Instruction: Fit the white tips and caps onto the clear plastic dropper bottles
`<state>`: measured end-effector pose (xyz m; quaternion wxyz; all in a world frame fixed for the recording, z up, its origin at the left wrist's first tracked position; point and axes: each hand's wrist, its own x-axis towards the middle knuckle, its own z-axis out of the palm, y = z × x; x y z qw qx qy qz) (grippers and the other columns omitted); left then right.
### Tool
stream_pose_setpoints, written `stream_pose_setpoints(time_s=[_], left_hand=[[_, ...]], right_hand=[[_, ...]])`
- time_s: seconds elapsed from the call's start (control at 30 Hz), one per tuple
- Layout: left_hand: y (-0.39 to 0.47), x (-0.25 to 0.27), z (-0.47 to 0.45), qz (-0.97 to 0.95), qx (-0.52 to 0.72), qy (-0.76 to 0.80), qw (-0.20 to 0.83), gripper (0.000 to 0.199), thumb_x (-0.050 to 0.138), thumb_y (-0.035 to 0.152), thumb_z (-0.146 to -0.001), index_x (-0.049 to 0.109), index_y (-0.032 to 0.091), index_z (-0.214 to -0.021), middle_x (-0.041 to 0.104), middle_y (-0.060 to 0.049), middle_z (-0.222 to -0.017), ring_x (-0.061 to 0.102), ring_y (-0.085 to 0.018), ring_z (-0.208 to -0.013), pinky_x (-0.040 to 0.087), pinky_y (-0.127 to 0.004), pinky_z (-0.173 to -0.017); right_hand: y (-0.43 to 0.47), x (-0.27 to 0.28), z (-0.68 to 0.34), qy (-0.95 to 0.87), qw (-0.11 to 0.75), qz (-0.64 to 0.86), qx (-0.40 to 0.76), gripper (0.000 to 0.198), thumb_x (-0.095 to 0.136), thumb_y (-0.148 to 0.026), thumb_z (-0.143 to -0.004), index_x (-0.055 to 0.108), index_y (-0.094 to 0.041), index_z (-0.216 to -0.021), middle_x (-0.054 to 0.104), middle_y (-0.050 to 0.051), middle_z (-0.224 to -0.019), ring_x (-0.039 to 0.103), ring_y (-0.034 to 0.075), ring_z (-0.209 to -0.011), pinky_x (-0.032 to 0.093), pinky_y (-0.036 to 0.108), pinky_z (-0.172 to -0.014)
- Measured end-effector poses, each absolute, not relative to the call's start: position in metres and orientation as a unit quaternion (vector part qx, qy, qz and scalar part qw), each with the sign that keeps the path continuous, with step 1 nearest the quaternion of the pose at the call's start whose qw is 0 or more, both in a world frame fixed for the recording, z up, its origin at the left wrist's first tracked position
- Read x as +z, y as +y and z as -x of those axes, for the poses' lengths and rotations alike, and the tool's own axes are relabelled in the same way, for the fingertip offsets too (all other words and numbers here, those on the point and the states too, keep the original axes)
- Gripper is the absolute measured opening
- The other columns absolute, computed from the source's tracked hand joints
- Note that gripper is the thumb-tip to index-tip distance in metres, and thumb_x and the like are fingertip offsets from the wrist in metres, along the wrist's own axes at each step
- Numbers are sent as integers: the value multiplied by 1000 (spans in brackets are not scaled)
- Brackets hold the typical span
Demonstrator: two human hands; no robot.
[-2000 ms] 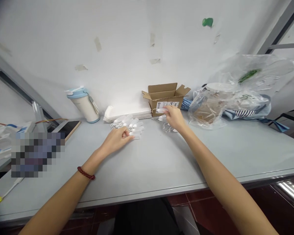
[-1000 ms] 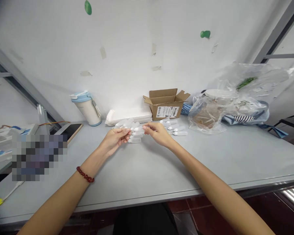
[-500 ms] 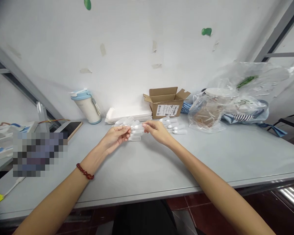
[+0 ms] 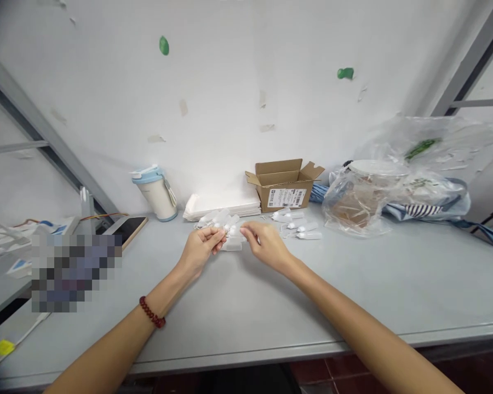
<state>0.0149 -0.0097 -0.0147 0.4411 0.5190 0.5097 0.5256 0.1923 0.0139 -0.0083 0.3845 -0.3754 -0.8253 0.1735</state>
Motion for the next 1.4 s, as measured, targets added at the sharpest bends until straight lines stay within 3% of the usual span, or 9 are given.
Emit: stream_pose_setpoints(time_s=[0.33,0.47,0.6,0.83,0.93,1.07,1.17,1.27,1.4], left_hand=[[-7,-12,-8,-528,507,504,459,30,68,42,-67,63,13,-65,60,-3,-62,47,-9,-51,31,-22,-46],[-3,-9,-3,-529,475,494,501,39,63,50,-72,66,11,-72,60,-4,-68,49,-8,-54,32,-21,-47],[-5,-8,-5,-546,457,490,502,35,68,46,-69,62,12,-66,56,-1,-63,43,-7,-50,28,-21,-45],[-7,-9,-6,-574,435,505,476,34,67,46,-67,61,13,-63,54,0,-57,41,-7,-48,26,-21,-45],[-3,-10,-2,-575,435,513,466,36,65,48,-68,60,13,-63,51,1,-54,39,-7,-47,26,-21,-46],[5,-17,6,-585,451,544,397,33,63,45,-68,61,13,-62,55,0,-56,39,-7,-46,30,-22,-47],[11,-23,11,-627,432,565,317,30,58,43,-71,61,14,-63,60,-2,-59,50,-13,-53,37,-25,-54],[13,-28,15,-645,421,590,243,33,53,45,-77,64,14,-83,63,-3,-65,59,-18,-65,41,-29,-62],[8,-27,13,-652,401,624,155,44,42,49,-86,55,14,-110,61,-2,-69,59,-20,-68,42,-31,-65]], right_hand=[[16,-8,-191,-838,363,362,186,32,37,-33,-92,63,-18,-83,65,6,-75,56,17,-67,39,27,-64],[21,-4,-197,-834,358,372,194,36,35,-38,-92,56,-18,-71,58,3,-65,51,15,-61,36,26,-61],[25,-7,-200,-825,362,376,216,43,29,-43,-93,47,-19,-63,49,0,-58,45,13,-56,35,26,-59],[28,-14,-198,-845,328,366,212,42,26,-40,-95,52,-18,-70,52,1,-64,48,15,-60,36,27,-61],[34,-12,-203,-851,314,376,190,36,30,-37,-95,58,-17,-84,60,5,-76,53,17,-70,40,28,-66],[52,-13,-222,-834,298,463,31,33,33,-33,-94,62,-17,-97,62,12,-99,54,24,-96,38,37,-83],[68,-16,-242,-805,237,540,-61,29,37,-26,-92,63,-18,-103,61,14,-107,51,28,-104,38,40,-82],[80,-19,-257,-792,204,570,-83,31,39,-19,-90,62,-18,-111,60,15,-113,50,30,-106,38,40,-80],[87,-22,-265,-798,173,575,-53,38,38,-13,-89,58,-18,-120,58,14,-122,50,29,-109,40,37,-78]])
